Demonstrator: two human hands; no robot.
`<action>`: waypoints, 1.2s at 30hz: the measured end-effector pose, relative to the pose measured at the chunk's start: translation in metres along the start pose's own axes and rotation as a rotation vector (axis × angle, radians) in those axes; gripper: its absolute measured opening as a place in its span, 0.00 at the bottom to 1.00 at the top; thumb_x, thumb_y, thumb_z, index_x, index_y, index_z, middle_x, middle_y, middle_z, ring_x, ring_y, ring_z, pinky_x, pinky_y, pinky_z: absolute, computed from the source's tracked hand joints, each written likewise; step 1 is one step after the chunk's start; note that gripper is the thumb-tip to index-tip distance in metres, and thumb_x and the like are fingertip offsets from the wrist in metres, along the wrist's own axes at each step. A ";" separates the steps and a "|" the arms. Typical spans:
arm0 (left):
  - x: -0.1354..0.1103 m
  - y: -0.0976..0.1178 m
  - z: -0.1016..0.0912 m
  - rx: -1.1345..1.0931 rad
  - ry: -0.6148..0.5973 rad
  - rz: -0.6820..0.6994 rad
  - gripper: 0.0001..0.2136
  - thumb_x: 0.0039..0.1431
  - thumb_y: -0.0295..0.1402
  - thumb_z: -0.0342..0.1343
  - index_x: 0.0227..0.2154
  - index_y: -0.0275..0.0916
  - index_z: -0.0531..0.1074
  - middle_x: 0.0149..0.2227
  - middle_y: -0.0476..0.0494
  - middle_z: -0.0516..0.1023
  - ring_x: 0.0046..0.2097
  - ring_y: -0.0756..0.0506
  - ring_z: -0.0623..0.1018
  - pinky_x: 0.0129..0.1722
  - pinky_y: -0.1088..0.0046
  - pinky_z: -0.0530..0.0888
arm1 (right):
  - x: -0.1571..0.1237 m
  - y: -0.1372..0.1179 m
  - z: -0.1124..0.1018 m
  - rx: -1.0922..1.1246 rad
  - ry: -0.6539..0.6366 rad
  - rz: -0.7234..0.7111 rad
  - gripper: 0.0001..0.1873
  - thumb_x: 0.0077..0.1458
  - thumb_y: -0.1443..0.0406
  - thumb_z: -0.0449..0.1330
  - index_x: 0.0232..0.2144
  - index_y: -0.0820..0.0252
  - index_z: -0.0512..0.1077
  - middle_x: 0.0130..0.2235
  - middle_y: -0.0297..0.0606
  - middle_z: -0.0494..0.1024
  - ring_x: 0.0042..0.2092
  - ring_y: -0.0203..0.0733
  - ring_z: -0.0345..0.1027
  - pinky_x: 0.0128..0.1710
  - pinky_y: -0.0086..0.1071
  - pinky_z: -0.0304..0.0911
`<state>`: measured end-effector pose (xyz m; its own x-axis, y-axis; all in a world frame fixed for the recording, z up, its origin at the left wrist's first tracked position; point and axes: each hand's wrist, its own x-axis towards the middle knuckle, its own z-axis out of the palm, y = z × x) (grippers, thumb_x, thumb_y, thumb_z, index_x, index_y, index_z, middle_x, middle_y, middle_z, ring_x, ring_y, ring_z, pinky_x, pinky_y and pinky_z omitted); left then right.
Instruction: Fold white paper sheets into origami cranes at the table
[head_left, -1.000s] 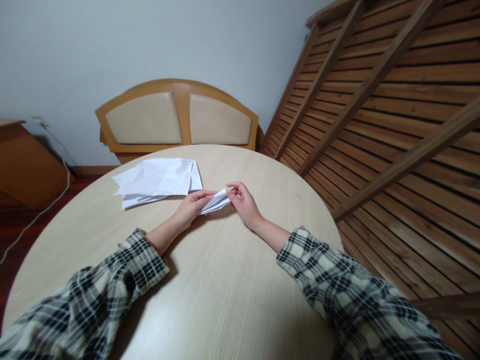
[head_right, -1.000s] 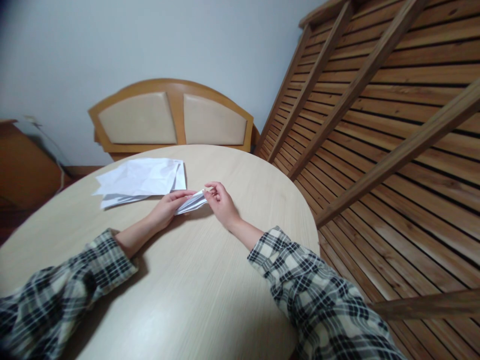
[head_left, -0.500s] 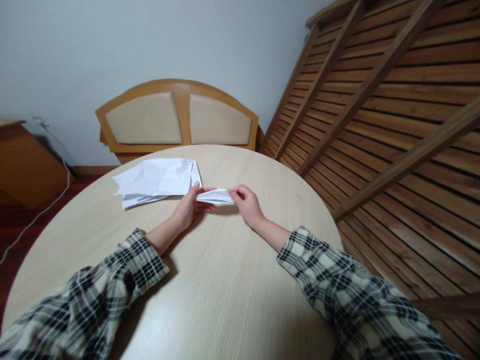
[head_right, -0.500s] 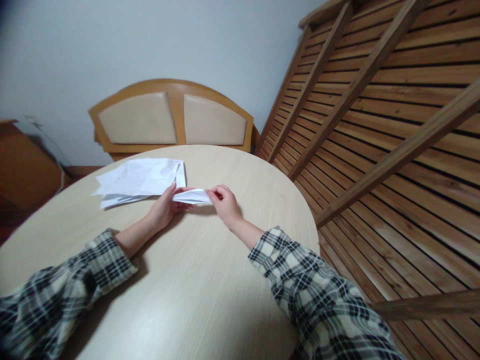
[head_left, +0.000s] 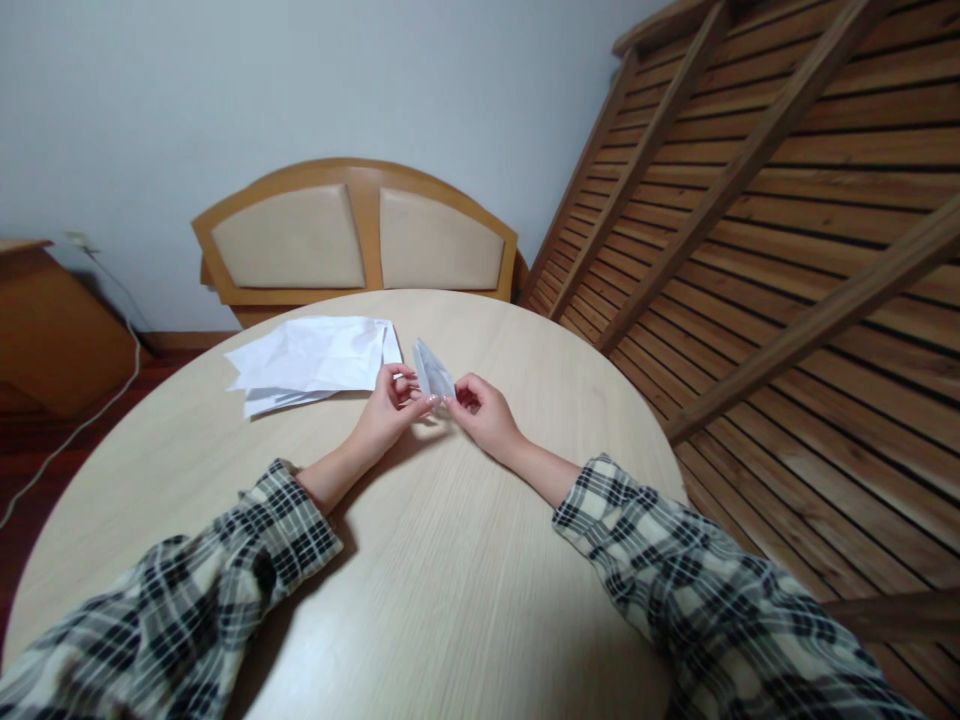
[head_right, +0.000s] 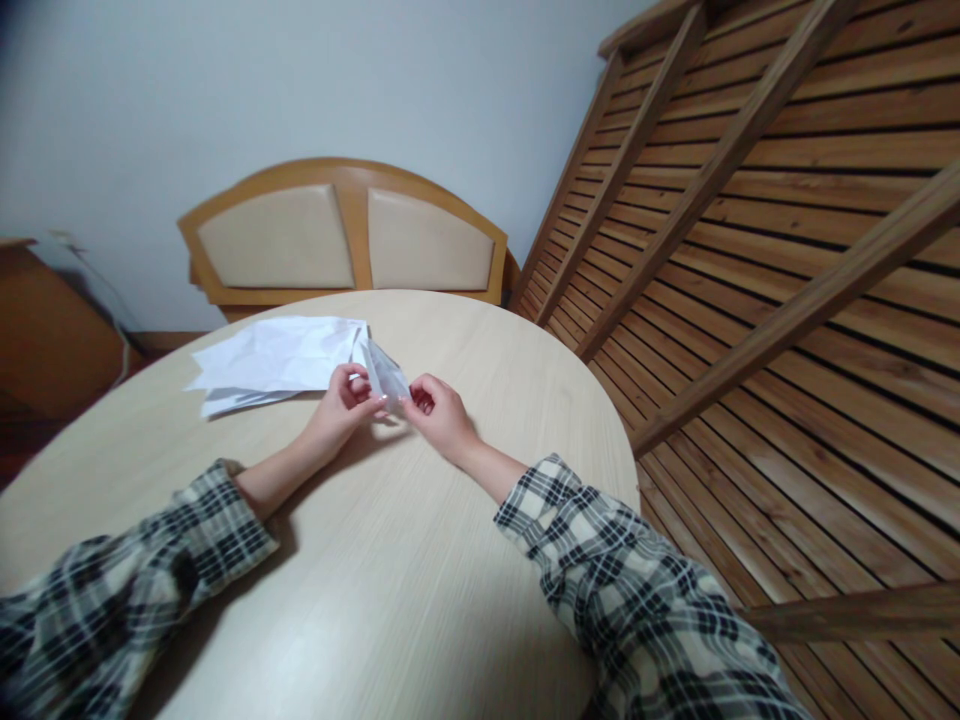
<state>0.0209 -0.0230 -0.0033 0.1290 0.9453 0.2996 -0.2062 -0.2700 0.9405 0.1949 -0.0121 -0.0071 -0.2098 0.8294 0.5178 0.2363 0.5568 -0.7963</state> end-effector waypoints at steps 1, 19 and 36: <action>0.000 -0.001 0.001 0.038 0.006 0.035 0.22 0.47 0.34 0.68 0.40 0.43 0.61 0.35 0.53 0.72 0.33 0.50 0.75 0.31 0.70 0.80 | 0.000 0.000 0.000 -0.005 -0.006 -0.003 0.08 0.53 0.61 0.60 0.27 0.56 0.64 0.26 0.29 0.67 0.27 0.36 0.60 0.28 0.31 0.58; 0.000 0.006 -0.010 0.811 -0.002 0.528 0.02 0.58 0.29 0.58 0.30 0.39 0.74 0.30 0.47 0.76 0.32 0.48 0.74 0.32 0.71 0.70 | 0.003 0.001 -0.003 -0.148 0.029 -0.218 0.05 0.55 0.70 0.59 0.31 0.55 0.69 0.34 0.34 0.73 0.38 0.41 0.67 0.39 0.36 0.64; 0.000 0.005 -0.011 0.925 -0.118 0.554 0.23 0.56 0.21 0.55 0.54 0.45 0.70 0.35 0.47 0.77 0.40 0.43 0.74 0.42 0.65 0.70 | 0.004 -0.003 -0.004 -0.171 0.002 -0.181 0.12 0.48 0.78 0.55 0.28 0.54 0.68 0.34 0.34 0.73 0.40 0.43 0.68 0.44 0.38 0.64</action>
<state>0.0091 -0.0227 -0.0004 0.3461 0.6390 0.6870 0.5402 -0.7344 0.4109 0.1974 -0.0102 -0.0016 -0.2611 0.7152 0.6483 0.3522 0.6959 -0.6258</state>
